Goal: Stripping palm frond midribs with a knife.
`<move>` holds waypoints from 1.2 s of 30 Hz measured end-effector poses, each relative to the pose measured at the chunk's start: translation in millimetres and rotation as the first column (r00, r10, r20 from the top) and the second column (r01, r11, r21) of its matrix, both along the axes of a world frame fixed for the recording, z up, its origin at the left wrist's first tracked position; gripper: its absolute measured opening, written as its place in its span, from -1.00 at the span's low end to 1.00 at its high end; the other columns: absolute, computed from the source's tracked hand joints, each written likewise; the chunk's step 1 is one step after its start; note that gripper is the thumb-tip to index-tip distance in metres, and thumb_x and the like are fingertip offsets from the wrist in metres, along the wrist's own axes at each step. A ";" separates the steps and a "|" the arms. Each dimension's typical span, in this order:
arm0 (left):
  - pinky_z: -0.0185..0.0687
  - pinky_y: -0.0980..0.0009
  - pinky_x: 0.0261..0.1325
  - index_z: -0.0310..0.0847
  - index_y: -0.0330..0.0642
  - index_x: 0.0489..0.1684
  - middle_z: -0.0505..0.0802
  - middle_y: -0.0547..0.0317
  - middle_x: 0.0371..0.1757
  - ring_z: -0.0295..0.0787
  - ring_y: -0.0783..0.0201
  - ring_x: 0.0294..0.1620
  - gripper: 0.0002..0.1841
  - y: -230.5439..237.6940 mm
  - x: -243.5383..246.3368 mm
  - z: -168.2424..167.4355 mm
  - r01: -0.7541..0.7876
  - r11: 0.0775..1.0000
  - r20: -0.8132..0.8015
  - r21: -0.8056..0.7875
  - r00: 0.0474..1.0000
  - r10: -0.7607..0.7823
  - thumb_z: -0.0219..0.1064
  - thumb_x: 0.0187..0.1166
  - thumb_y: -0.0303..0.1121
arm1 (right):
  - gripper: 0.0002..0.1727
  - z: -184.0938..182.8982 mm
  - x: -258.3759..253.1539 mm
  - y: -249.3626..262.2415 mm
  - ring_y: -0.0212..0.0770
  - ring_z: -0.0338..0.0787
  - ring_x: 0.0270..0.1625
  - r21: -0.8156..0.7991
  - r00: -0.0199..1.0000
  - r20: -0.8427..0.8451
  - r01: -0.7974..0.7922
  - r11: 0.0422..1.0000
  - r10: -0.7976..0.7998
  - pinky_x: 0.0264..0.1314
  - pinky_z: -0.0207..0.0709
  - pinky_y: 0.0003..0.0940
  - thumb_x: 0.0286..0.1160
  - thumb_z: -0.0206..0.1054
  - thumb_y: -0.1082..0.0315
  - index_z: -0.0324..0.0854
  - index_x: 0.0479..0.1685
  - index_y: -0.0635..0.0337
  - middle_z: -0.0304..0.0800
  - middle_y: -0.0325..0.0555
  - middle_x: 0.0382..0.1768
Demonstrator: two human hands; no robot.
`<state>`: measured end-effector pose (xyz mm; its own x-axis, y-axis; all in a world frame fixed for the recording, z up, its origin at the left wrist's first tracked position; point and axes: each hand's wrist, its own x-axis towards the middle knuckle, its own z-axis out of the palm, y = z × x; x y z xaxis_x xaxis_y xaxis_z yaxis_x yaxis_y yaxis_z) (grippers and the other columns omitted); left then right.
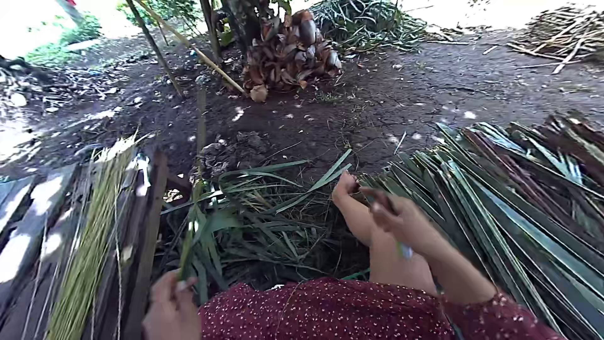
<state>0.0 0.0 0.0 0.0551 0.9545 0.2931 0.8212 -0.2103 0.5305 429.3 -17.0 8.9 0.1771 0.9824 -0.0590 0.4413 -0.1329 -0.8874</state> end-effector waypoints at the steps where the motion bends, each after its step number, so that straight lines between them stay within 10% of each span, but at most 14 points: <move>1: 0.71 -0.23 -0.06 0.43 -0.69 0.34 0.81 -0.49 -0.02 0.84 -0.30 -0.14 -0.62 -3.4 33.2 -2.3 0.028 0.999 -0.002 -0.018 1.000 -0.028 0.05 0.75 -0.48 | -0.40 -1.9 -35.7 -0.5 -0.49 0.59 -0.42 0.025 0.987 -0.122 -0.106 0.994 0.109 -0.32 0.55 -0.46 0.67 0.19 0.08 0.45 0.62 0.20 0.76 -0.26 -0.26; 5: 0.66 -0.21 0.06 0.72 -0.49 0.00 0.88 -0.27 -0.07 0.86 -0.26 -0.08 -0.71 -22.1 106.0 -35.0 0.181 0.979 -0.080 0.091 0.981 -0.174 0.13 0.52 -0.51 | -0.39 -26.3 -125.6 3.5 -0.51 0.66 -0.39 0.122 0.906 -0.380 -0.147 0.982 0.183 -0.33 0.59 -0.53 0.64 0.28 0.21 0.37 0.62 0.32 0.81 -0.18 -0.10; 8: 0.63 -0.19 0.17 0.56 -0.49 0.27 0.85 -0.18 0.02 0.82 -0.12 0.06 -0.60 -31.3 108.9 -37.2 0.307 0.908 0.183 -0.287 0.947 -0.262 0.15 0.67 -0.32 | -0.62 -38.1 -147.7 2.4 -0.41 0.71 -0.37 0.085 0.893 -0.446 -0.033 0.996 0.068 -0.27 0.67 -0.45 0.68 0.19 0.41 0.49 0.40 0.39 0.75 -0.07 -0.15; 10: 0.69 0.19 0.18 0.51 -0.40 0.41 0.86 0.04 0.03 0.81 0.28 0.02 -0.52 -25.6 100.0 -39.0 0.428 0.766 0.376 -0.480 0.889 -0.262 0.04 0.77 -0.18 | -0.65 -44.5 -151.1 -4.0 -0.36 0.74 -0.35 0.055 0.867 -0.482 -0.111 0.992 0.124 -0.23 0.69 -0.39 0.69 0.12 0.47 0.49 0.37 0.42 0.74 -0.03 -0.15; 12: 0.67 0.55 -0.06 0.66 -0.32 0.12 0.83 0.31 -0.22 0.74 0.58 -0.23 -0.68 -20.3 98.3 -47.9 0.458 0.764 0.531 -0.455 0.828 -0.181 0.14 0.69 -0.28 | -0.64 -47.3 -153.4 -8.1 -0.36 0.71 -0.32 0.029 0.824 -0.532 -0.213 0.977 0.196 -0.18 0.66 -0.39 0.70 0.09 0.47 0.47 0.39 0.40 0.70 -0.05 -0.17; 15: 0.60 0.68 -0.37 0.56 -0.11 -0.34 0.72 0.51 -0.50 0.63 0.65 -0.52 -0.91 -16.0 108.2 -60.2 0.402 0.841 0.767 -0.363 0.641 0.025 0.26 0.51 -0.53 | -0.66 -48.7 -157.9 -12.6 -0.42 0.67 -0.41 0.003 0.816 -0.560 -0.173 0.985 0.144 -0.26 0.62 -0.47 0.72 0.11 0.46 0.48 0.38 0.37 0.67 -0.14 -0.30; 20: 0.75 0.56 -0.46 0.37 -0.04 -0.21 0.73 0.45 -0.57 0.72 0.52 -0.61 -0.85 22.6 101.1 -69.9 0.111 0.892 0.854 -0.438 0.361 0.375 0.01 0.83 -0.42 | -0.70 -51.5 -150.6 -20.3 -0.57 0.57 -0.50 0.120 0.813 -0.576 0.182 0.976 -0.080 -0.41 0.51 -0.62 0.67 0.12 0.48 0.46 0.28 0.43 0.63 -0.29 -0.39; 23: 0.63 0.58 -0.37 0.37 -0.25 -0.04 0.60 0.30 -0.39 0.60 0.53 -0.51 -0.86 68.5 47.4 -97.2 -0.225 0.871 0.627 -0.437 0.618 0.474 0.13 0.80 -0.35 | -0.72 -42.7 -106.1 -27.5 -0.56 0.63 -0.49 0.182 0.778 -0.563 0.445 0.877 -0.278 -0.40 0.59 -0.60 0.68 0.06 0.47 0.40 0.26 0.42 0.66 -0.35 -0.41; 25: 0.54 -0.03 0.26 0.53 -0.59 0.24 0.72 -0.39 0.09 0.69 -0.09 0.12 -0.60 85.6 16.5 -111.7 -0.231 0.868 0.288 -0.440 0.879 0.380 0.30 0.71 -0.33 | -0.74 -35.2 -74.5 -31.1 -0.54 0.65 -0.51 0.195 0.772 -0.538 0.506 0.840 -0.340 -0.42 0.59 -0.62 0.71 0.06 0.47 0.42 0.25 0.36 0.67 -0.36 -0.44; 28: -0.01 -0.60 0.59 0.24 -0.61 0.66 0.25 -0.76 0.65 0.09 -0.73 0.67 -0.22 82.7 32.1 -96.6 -0.008 0.903 0.079 -0.429 0.996 0.046 0.45 0.57 -0.23 | -0.77 -35.8 -58.8 -30.4 -0.56 0.64 -0.53 0.227 0.794 -0.532 0.470 0.853 -0.295 -0.46 0.56 -0.68 0.68 0.07 0.48 0.45 0.20 0.28 0.68 -0.40 -0.45; 33: 0.63 0.02 0.42 0.63 -0.34 0.42 0.76 -0.18 0.40 0.72 -0.04 0.42 -0.46 31.4 130.1 -49.4 0.576 0.808 0.276 -0.127 0.803 -0.529 0.23 0.68 -0.07 | -0.77 -23.8 -77.5 -25.3 -0.54 0.64 -0.56 0.154 0.786 -0.536 0.450 0.879 -0.308 -0.49 0.57 -0.67 0.66 0.11 0.53 0.49 0.20 0.33 0.69 -0.35 -0.45; 36: 0.82 0.21 0.09 0.85 -0.28 0.00 0.95 0.01 -0.08 0.94 0.13 -0.05 -0.70 8.3 164.7 -51.0 0.632 0.767 0.140 0.109 0.754 -0.641 0.30 0.63 -0.25 | -0.80 -18.2 -83.9 -22.1 -0.53 0.65 -0.57 0.139 0.761 -0.576 0.450 0.882 -0.298 -0.48 0.58 -0.66 0.68 0.08 0.54 0.50 0.14 0.29 0.70 -0.37 -0.48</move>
